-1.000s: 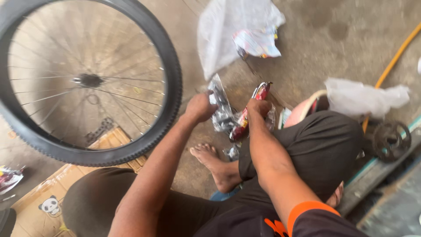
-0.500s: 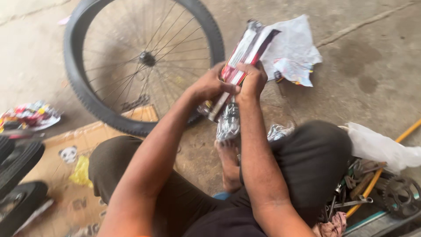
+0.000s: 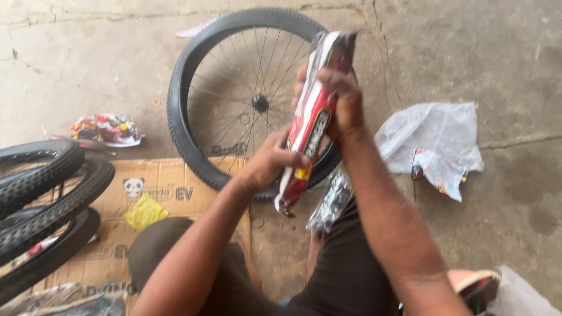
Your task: The person installs a bicycle tire onto a wheel rim. They first use a tire lever to pry the tire bead onto the rim, then unpack a new inner tube, inflate it slightly, and insert it into the tire before seating the tire fully onto the rim.
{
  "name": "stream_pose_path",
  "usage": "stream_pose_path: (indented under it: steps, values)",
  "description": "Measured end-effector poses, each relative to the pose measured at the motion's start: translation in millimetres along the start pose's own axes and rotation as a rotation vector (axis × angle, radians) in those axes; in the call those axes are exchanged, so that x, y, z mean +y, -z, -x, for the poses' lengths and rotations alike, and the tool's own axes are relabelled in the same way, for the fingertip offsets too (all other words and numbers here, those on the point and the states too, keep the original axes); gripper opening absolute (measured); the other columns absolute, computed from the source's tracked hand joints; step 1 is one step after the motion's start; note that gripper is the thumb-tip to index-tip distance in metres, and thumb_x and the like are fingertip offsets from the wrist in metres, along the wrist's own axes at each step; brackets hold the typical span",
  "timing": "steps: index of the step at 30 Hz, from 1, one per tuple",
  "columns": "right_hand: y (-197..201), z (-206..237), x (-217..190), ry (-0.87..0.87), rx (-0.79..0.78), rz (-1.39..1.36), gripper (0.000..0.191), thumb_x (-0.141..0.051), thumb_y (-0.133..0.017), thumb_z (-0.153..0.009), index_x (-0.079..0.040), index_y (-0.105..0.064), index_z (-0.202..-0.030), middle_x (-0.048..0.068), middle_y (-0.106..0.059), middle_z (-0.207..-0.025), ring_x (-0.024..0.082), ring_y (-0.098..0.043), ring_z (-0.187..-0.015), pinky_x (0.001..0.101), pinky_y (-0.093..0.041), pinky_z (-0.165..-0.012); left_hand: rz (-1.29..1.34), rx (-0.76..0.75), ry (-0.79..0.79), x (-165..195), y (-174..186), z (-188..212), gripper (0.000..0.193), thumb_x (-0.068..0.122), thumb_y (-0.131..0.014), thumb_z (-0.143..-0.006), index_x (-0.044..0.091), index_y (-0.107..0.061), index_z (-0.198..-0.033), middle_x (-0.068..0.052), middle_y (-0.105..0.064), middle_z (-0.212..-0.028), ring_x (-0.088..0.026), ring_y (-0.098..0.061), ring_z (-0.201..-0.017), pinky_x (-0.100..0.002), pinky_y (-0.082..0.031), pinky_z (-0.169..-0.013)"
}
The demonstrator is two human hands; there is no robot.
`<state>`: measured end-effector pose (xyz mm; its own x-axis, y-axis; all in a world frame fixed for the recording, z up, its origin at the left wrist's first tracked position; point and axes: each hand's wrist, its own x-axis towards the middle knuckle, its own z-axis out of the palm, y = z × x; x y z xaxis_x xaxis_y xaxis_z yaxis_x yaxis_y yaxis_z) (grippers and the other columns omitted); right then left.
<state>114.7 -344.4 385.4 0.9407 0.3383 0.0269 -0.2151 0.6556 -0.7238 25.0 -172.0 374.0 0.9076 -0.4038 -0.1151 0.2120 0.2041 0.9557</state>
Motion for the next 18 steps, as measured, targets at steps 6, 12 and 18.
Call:
stream_pose_path:
  steps: [6,12,18]
  values:
    - [-7.8,-33.6,37.6,0.277,0.345,0.388,0.053,-0.009,-0.079,-0.076,-0.004,-0.058,-0.125,0.006,-0.060,-0.098,0.016,-0.061,-0.081,0.0311,-0.056,-0.075,-0.554,0.410,0.167,-8.5,-9.3,-26.6,0.069,0.029,-0.078,-0.069,0.006,-0.058,-0.131,-0.015,-0.073,-0.098,-0.029,-0.073,-0.090,-0.040,-0.057,-0.083]
    - [-36.4,-73.8,63.9,0.442,0.355,0.408,0.041,-0.003,-0.077,-0.083,-0.006,-0.060,-0.120,0.002,-0.062,-0.101,0.012,-0.062,-0.089,0.0289,-0.056,-0.081,-0.888,0.711,0.001,-9.6,17.1,-49.6,0.062,0.030,-0.077,-0.078,0.009,-0.056,-0.132,-0.022,-0.072,-0.106,-0.044,-0.068,-0.097,-0.053,-0.052,-0.083]
    - [-16.4,-82.7,53.8,0.245,0.193,0.085,0.048,-0.028,-0.077,-0.089,0.003,-0.059,-0.121,0.016,-0.068,-0.094,0.026,-0.069,-0.079,0.0414,-0.061,-0.073,-0.906,0.603,-0.029,-9.2,27.8,-45.6,0.070,0.019,-0.069,-0.076,0.004,-0.048,-0.141,-0.022,-0.070,-0.107,-0.039,-0.071,-0.094,-0.050,-0.055,-0.085]
